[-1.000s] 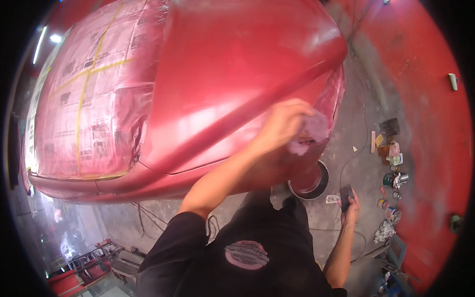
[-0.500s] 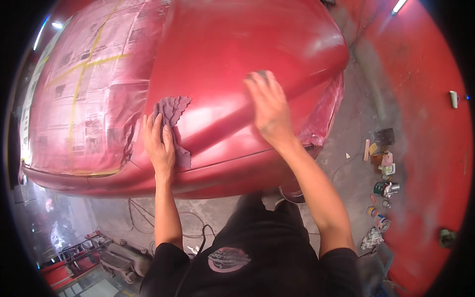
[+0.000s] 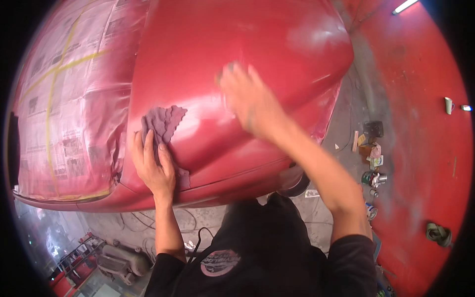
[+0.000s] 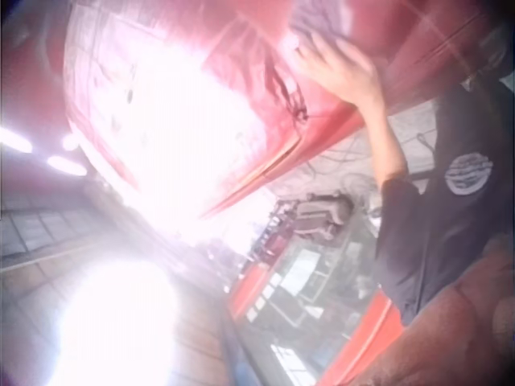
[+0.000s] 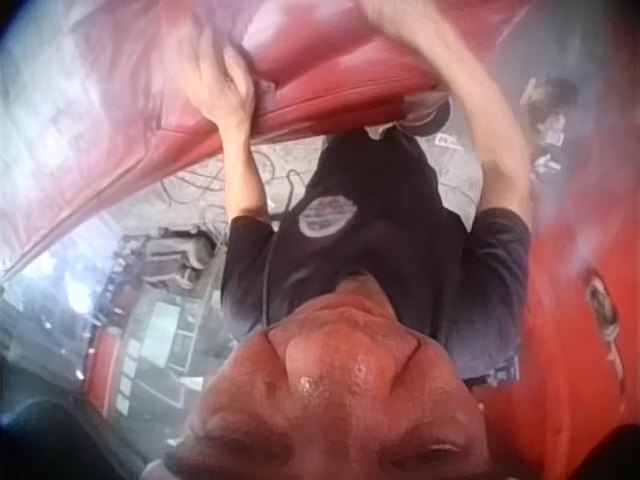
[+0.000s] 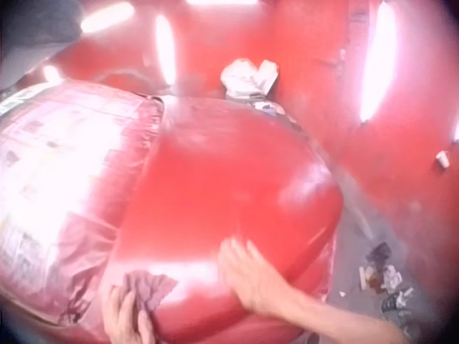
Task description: The person wipes the surface of a red car body with a cloth. The car is partially covered with newspaper and masking tape. The person moves around the vehicle, wiping the hood and side panels.
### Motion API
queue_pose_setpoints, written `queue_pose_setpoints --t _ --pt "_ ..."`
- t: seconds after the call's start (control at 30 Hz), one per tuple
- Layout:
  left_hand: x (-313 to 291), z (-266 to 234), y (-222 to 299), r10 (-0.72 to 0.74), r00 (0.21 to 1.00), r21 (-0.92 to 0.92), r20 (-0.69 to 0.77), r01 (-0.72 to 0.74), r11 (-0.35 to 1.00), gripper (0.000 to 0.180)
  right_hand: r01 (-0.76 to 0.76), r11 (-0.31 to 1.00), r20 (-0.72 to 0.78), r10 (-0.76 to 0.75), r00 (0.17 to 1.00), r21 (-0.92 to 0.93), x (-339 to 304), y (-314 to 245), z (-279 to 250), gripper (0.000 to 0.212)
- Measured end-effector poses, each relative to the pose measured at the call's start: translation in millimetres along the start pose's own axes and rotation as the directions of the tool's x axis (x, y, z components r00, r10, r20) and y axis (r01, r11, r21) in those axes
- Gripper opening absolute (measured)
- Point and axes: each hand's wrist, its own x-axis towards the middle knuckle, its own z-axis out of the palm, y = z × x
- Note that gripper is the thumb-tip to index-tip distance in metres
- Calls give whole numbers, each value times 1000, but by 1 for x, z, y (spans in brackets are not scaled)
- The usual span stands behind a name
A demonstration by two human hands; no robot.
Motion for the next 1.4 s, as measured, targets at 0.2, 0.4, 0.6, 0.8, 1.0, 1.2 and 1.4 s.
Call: queue_pose_setpoints --t 0.2,0.4,0.6,0.8,1.0,1.2,1.4 --pt "1 3 6 30 999 3 17 -30 1000 41 71 985 -57 -81 995 -157 15 44 -9 55" --pt "0 2 3 11 1000 8 -1 -11 1000 42 42 989 36 -48 998 141 -21 -15 1 55" --pt "1 4 4 19 1000 -8 8 -19 1000 51 -97 991 -181 113 977 95 38 54 2 43" --pt "-1 2 -3 -18 1000 -4 13 18 1000 50 29 971 -224 26 974 237 -3 -41 -14 46" --pt "3 4 10 -16 999 30 33 15 999 50 121 945 -65 -106 992 304 -10 -66 -13 53" --pt "19 10 5 -68 995 121 71 59 991 54 106 917 -152 -50 987 386 -28 -69 -30 56" --pt "110 81 39 -33 997 157 70 22 987 64 -64 855 -301 250 920 515 -132 -74 -59 44"
